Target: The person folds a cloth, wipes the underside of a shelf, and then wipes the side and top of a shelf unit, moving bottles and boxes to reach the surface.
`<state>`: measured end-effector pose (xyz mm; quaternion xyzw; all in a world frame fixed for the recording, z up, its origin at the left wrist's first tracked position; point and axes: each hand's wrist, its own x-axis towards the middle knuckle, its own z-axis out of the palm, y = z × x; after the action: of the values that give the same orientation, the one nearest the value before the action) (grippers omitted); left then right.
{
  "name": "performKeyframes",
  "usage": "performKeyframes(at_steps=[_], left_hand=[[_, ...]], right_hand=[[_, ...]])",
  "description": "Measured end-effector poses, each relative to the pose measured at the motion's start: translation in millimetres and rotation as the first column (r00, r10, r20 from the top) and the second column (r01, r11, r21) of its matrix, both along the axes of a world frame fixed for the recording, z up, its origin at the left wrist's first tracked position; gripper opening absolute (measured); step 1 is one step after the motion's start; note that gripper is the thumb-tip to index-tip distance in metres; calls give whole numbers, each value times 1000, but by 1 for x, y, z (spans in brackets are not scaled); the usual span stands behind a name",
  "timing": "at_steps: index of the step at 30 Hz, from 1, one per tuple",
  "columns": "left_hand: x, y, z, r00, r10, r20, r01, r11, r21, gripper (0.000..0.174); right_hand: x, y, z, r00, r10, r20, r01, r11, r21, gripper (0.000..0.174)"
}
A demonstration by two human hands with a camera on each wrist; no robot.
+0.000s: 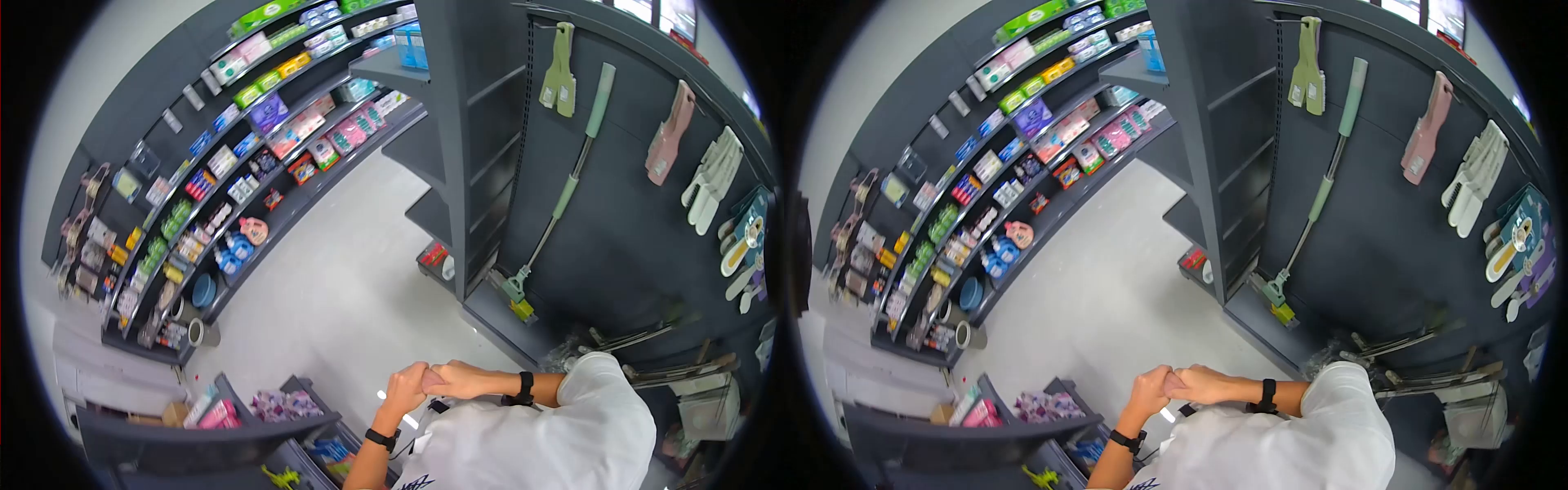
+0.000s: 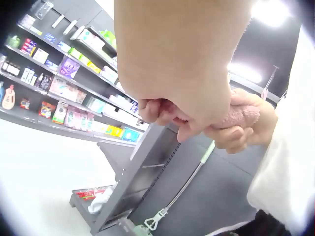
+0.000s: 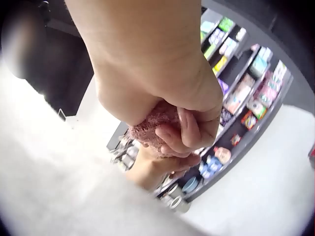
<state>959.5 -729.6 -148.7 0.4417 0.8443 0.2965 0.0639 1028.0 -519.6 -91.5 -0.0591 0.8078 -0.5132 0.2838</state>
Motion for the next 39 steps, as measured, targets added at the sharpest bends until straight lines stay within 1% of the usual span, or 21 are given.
performKeyframes(at_steps=[1,2,3,4,5,7,8,9,11,13,15,16,17,18,22,25,30,33,35,37,39], left_hand=[[-26,7,8,996,9,-85,-1,996,88,47],[-54,13,17,997,-24,-78,31,996,87,47],[-84,24,40,994,76,74,-84,989,118,57],[-115,33,55,960,170,221,-202,970,132,66],[-146,37,60,966,140,217,-173,975,138,66],[-214,39,67,951,190,244,-248,940,236,75],[-248,40,64,959,159,234,-216,946,243,75],[-279,38,56,944,155,290,-231,941,248,73],[-342,35,36,935,124,332,-214,945,248,71],[-398,40,19,924,102,368,-179,967,183,66],[-437,49,31,920,49,389,-123,978,167,64],[-459,55,39,914,21,405,-100,980,174,63],[-480,58,44,916,-7,402,-67,983,169,63],[-501,60,46,911,-30,412,-50,982,182,61],[-579,87,34,870,-144,472,64,981,182,57],[-619,122,25,854,-272,444,254,962,101,54],[-639,194,32,756,-507,414,498,856,138,42],[-619,232,47,597,-726,341,697,680,229,39],[-585,246,85,518,-770,373,745,620,245,35],[-551,266,117,359,-920,158,854,392,342,38],[-519,286,153,346,-934,92,865,355,355,41]], right_hand=[[-23,9,7,995,-60,-77,65,996,62,50],[-41,20,15,982,-116,-149,134,984,119,50],[-60,35,27,876,-285,-390,284,957,-62,48],[-82,56,41,678,-451,-580,371,891,-260,47],[-98,92,51,603,-502,-620,532,832,-157,44],[-126,147,101,427,-752,-502,788,582,-201,33],[-143,169,122,293,-796,-529,842,477,-252,31],[-159,193,135,153,-823,-547,878,368,-307,28],[-195,240,152,-43,-738,-674,891,277,-360,28],[-233,282,180,-80,-535,-841,893,336,-299,28],[-268,308,205,45,-581,-812,911,358,-206,25],[-285,339,194,86,-328,-941,933,359,-40,23],[-302,368,184,104,-48,-993,954,288,86,22],[-311,387,185,163,44,-986,956,240,169,22],[-308,399,204,328,-90,-940,933,188,307,21],[-298,390,209,360,-111,-926,929,137,344,21],[-279,361,206,391,-86,-916,920,45,389,21],[-272,348,203,421,-31,-907,907,17,421,21],[-265,340,201,437,-8,-899,899,13,437,20],[-263,337,198,454,39,-890,890,28,455,20],[-260,328,198,467,87,-880,881,38,471,20]])
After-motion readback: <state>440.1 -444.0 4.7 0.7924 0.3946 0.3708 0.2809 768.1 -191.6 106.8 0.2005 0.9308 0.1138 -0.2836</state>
